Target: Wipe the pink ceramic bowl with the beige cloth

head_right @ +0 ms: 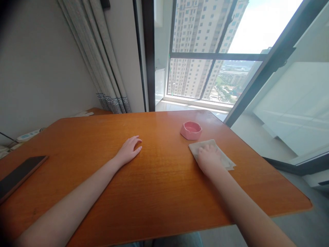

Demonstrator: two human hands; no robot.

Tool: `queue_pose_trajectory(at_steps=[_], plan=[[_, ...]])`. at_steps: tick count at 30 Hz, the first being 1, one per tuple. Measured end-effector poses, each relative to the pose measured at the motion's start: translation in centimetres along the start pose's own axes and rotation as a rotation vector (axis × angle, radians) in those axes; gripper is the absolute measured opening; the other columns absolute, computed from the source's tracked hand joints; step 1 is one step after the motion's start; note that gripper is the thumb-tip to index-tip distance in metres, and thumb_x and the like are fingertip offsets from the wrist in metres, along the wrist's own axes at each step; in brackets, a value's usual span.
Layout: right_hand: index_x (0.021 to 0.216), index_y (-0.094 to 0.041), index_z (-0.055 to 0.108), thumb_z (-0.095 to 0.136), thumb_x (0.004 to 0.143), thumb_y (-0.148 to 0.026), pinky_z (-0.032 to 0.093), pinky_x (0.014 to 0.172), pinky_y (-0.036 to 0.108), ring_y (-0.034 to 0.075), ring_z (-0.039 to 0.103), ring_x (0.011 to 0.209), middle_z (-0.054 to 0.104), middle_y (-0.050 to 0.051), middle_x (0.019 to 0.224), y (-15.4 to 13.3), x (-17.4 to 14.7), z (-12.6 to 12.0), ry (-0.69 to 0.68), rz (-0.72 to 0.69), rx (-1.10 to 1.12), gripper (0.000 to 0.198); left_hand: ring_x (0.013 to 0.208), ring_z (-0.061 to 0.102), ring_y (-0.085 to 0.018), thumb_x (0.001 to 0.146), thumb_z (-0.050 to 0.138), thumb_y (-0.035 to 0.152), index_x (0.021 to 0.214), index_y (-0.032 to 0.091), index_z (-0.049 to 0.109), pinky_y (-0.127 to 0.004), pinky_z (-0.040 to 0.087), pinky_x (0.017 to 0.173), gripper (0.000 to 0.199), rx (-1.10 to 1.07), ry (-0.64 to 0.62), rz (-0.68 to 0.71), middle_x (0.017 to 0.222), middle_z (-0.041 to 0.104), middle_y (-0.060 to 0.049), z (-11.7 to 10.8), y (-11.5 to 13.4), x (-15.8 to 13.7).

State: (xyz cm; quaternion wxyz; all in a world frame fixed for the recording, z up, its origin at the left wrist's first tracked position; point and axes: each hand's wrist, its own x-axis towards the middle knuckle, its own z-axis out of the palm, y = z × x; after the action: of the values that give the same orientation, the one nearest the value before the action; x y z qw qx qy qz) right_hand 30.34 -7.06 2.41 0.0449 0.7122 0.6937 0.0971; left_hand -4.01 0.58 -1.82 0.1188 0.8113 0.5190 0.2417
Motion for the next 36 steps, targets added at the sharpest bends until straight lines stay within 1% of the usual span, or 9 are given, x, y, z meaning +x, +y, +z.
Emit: queue_pose_trajectory(at_steps=[1, 3, 5, 7, 8, 11, 15, 19, 36], plan=[[0.09, -0.013, 0.066, 0.048, 0.076, -0.009, 0.035, 0.089, 0.053, 0.036, 0.051, 0.108, 0.06, 0.021, 0.109, -1.5, 0.1, -0.5, 0.047, -0.012, -0.007, 0.023, 0.127, 0.041, -0.028, 0.082, 0.048, 0.034, 0.103, 0.02, 0.056, -0.053, 0.026, 0.108, 0.026, -0.026, 0.009, 0.021, 0.133, 0.048, -0.013, -0.1, 0.1, 0.0], [0.104, -0.014, 0.062, 0.041, 0.082, -0.008, 0.03, 0.099, 0.052, 0.034, 0.041, 0.121, 0.051, 0.02, 0.127, -5.5, 0.4, -1.3, 0.166, -0.158, 0.067, 0.031, 0.119, 0.048, -0.024, 0.083, 0.047, 0.032, 0.106, 0.02, 0.054, -0.047, 0.035, 0.103, 0.027, -0.126, 0.012, 0.084, 0.127, 0.052, -0.011, -0.3, 0.6, -0.2], [0.117, -0.014, 0.055, 0.042, 0.084, -0.011, 0.03, 0.102, 0.046, 0.03, 0.038, 0.124, 0.047, 0.018, 0.133, -10.0, 0.8, -1.7, 0.222, -0.372, 0.24, 0.036, 0.095, 0.058, -0.018, 0.083, 0.046, 0.029, 0.114, 0.021, 0.049, -0.036, 0.046, 0.088, 0.032, -0.248, -0.052, 0.143, 0.107, 0.06, -0.008, -0.5, 1.1, -0.4], [0.127, -0.016, 0.045, 0.046, 0.083, -0.016, 0.037, 0.098, 0.039, 0.026, 0.043, 0.119, 0.05, 0.015, 0.129, -14.1, 1.5, -1.5, 0.207, -0.516, 0.445, 0.045, 0.072, 0.056, -0.014, 0.082, 0.047, 0.028, 0.115, 0.02, 0.047, -0.029, 0.047, 0.071, 0.034, -0.316, -0.143, 0.161, 0.084, 0.061, -0.002, -0.5, 1.5, -0.5], [0.125, -0.015, 0.045, 0.045, 0.083, -0.016, 0.04, 0.095, 0.036, 0.023, 0.047, 0.114, 0.053, 0.014, 0.123, -15.7, 1.9, -1.2, 0.195, -0.535, 0.543, 0.042, 0.066, 0.054, -0.013, 0.081, 0.048, 0.028, 0.11, 0.02, 0.049, -0.027, 0.045, 0.065, 0.03, -0.326, -0.17, 0.156, 0.077, 0.058, 0.0, -0.5, 1.7, -0.5], [0.109, -0.016, 0.052, 0.042, 0.082, -0.012, 0.043, 0.088, 0.031, 0.019, 0.052, 0.097, 0.057, 0.009, 0.104, -18.4, 3.2, -0.2, 0.18, -0.573, 0.704, 0.029, 0.063, 0.048, -0.012, 0.08, 0.049, 0.029, 0.087, 0.018, 0.052, -0.025, 0.04, 0.06, 0.014, -0.349, -0.152, 0.105, 0.069, 0.053, 0.002, -0.5, 1.6, -0.4], [0.095, -0.018, 0.054, 0.044, 0.08, -0.011, 0.043, 0.086, 0.031, 0.018, 0.051, 0.092, 0.056, 0.007, 0.096, -18.5, 4.2, 0.7, 0.165, -0.638, 0.757, 0.02, 0.06, 0.044, -0.011, 0.078, 0.048, 0.027, 0.073, 0.019, 0.047, -0.024, 0.034, 0.057, 0.01, -0.341, -0.135, 0.086, 0.065, 0.048, 0.004, -0.3, 1.3, -0.2], [0.097, -0.018, 0.054, 0.045, 0.08, -0.011, 0.042, 0.088, 0.03, 0.018, 0.051, 0.094, 0.054, 0.007, 0.099, -17.7, 4.1, 0.8, 0.162, -0.697, 0.77, 0.021, 0.06, 0.043, -0.012, 0.079, 0.046, 0.026, 0.065, 0.019, 0.042, -0.026, 0.031, 0.057, 0.016, -0.251, -0.125, 0.126, 0.064, 0.048, 0.003, -0.1, 1.5, -0.2], [0.102, -0.017, 0.053, 0.044, 0.083, -0.012, 0.041, 0.09, 0.032, 0.018, 0.05, 0.097, 0.054, 0.008, 0.101, -17.4, 4.1, 0.8, 0.168, -0.72, 0.743, 0.021, 0.064, 0.046, -0.013, 0.078, 0.046, 0.022, 0.069, 0.018, 0.049, -0.026, 0.034, 0.06, 0.011, -0.243, -0.157, 0.164, 0.068, 0.054, 0.001, 0.1, 1.3, -0.1]])
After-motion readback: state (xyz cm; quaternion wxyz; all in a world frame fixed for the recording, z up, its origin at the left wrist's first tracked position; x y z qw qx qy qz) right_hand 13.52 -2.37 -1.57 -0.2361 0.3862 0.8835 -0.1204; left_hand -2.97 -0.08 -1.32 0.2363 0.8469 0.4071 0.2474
